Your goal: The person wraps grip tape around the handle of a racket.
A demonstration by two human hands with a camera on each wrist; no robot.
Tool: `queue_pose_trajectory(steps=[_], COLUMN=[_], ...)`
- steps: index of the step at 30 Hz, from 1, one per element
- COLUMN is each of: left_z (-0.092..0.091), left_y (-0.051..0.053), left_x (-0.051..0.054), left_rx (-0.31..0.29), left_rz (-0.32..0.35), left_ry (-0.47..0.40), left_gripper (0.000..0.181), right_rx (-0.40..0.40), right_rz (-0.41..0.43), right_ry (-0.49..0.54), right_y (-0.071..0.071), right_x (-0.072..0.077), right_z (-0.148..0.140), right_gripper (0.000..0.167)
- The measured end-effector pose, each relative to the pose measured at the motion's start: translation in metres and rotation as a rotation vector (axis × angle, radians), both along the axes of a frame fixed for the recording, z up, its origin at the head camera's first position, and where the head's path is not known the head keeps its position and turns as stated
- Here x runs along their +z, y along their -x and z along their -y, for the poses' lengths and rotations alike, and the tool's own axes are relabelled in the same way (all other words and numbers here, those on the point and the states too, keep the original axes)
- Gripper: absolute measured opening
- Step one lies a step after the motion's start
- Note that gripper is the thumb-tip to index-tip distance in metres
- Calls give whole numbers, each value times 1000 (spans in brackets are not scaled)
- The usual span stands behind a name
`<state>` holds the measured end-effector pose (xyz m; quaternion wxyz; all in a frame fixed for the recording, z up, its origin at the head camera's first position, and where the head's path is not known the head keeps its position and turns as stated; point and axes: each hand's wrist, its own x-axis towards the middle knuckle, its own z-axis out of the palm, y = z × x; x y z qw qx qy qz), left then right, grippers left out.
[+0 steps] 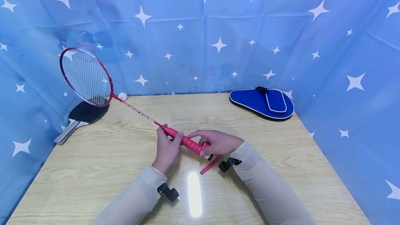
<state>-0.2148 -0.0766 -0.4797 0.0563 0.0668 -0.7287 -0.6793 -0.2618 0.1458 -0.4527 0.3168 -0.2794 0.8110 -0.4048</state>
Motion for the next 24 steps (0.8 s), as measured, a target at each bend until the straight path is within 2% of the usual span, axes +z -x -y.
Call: queue_pose_trajectory(steps=[8, 15, 24], left_z=[-1, -1, -2], left_y=[1, 1, 1], left_x=[0, 1, 2], left_rx=[-3, 3, 24], left_rz=[9, 16, 16], left_ry=[-23, -43, -74], left_gripper=[68, 69, 69], right_rx=[4, 9, 40], right_rz=[3, 54, 2], right_ry=[-1, 29, 47], right_y=[3, 4, 4], right_x=[2, 1, -3], right_z=[-4, -6, -4], right_gripper=[70, 71, 66])
